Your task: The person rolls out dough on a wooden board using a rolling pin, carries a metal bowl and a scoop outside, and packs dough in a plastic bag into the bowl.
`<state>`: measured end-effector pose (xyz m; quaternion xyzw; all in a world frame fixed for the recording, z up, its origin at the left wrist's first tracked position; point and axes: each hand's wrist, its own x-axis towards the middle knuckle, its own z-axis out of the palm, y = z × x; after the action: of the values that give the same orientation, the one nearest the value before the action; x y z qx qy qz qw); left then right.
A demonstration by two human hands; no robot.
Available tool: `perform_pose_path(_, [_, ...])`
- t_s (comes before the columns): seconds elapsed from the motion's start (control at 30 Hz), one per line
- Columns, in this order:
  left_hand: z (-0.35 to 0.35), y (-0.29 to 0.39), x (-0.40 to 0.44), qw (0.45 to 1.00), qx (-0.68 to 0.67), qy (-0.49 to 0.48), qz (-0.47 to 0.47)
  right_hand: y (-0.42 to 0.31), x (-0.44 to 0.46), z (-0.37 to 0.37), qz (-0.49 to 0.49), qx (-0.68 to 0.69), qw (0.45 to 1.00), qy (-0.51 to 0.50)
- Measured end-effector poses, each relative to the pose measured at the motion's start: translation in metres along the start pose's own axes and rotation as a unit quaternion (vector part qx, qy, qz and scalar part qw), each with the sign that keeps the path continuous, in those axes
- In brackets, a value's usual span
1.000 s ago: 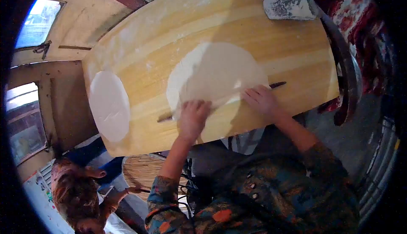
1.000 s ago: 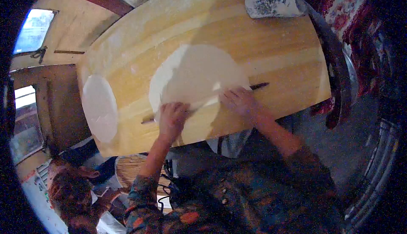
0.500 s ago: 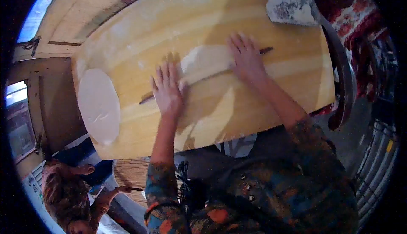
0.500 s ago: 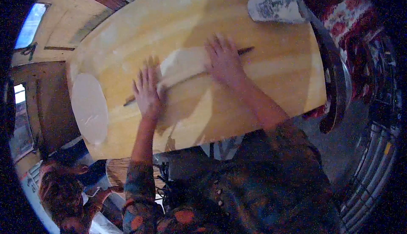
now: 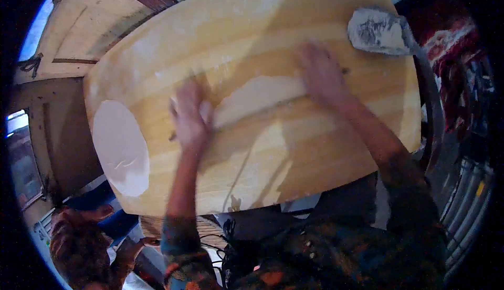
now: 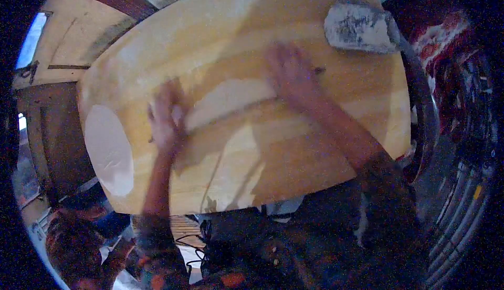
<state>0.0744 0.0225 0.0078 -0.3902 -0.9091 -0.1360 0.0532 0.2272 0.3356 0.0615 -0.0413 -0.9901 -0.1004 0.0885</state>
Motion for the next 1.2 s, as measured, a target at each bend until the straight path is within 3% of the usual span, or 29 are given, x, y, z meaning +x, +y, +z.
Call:
perform_pose_path(0.03, [0.004,-0.028,0.043,0.993,-0.022,0.118,-0.016,0.013,0.044,-0.002,0.080,0.055,0.995,0.027])
perform_pose_path(0.07, [-0.017,-0.041,0.077,0.987,0.035,0.156,-0.021,0.022,0.080,-0.013,0.159,0.110,0.980,0.054])
perform_pose_path(0.13, [-0.039,-0.071,0.117,0.960,-0.230,0.141,-0.068,0.051,0.111,-0.015,0.122,0.114,0.985,0.048])
perform_pose_path(0.23, [-0.030,-0.079,0.121,0.993,-0.096,0.038,-0.060,0.063,0.118,-0.014,0.112,0.089,0.989,0.041])
perform_pose_path(0.27, [-0.014,-0.078,0.116,0.989,-0.125,0.045,-0.068,0.063,0.117,-0.014,0.115,0.075,0.990,0.041])
perform_pose_path(0.4, [-0.002,-0.055,0.098,0.992,-0.003,0.107,-0.068,0.075,0.099,-0.002,0.085,0.022,0.996,0.031])
perform_pose_path(0.57, [-0.032,-0.009,0.000,0.990,-0.032,0.109,-0.080,0.035,0.001,-0.046,0.115,0.032,0.993,-0.019])
perform_pose_path(0.63, [-0.052,0.011,-0.055,0.992,-0.022,0.090,-0.083,0.009,-0.045,-0.077,0.158,0.048,0.980,-0.110])
perform_pose_path(0.7, [-0.067,0.030,-0.115,0.995,-0.010,0.069,-0.078,-0.011,-0.107,-0.097,0.075,-0.007,0.994,-0.078])
perform_pose_path(0.9, [-0.138,0.087,-0.261,0.995,-0.019,-0.027,-0.098,-0.080,-0.244,-0.176,0.031,0.020,0.995,-0.092])
perform_pose_path(1.0, [-0.149,0.090,-0.311,0.996,-0.014,-0.060,-0.059,-0.106,-0.293,-0.196,0.013,0.125,0.983,-0.132])
perform_pose_path(1.1, [-0.138,0.083,-0.344,0.988,-0.080,-0.029,-0.126,-0.121,-0.336,-0.193,0.003,0.122,0.979,-0.165])
perform_pose_path(1.2, [-0.158,0.089,-0.353,0.968,-0.185,0.057,-0.163,-0.130,-0.343,-0.222,0.103,0.176,0.971,-0.125])
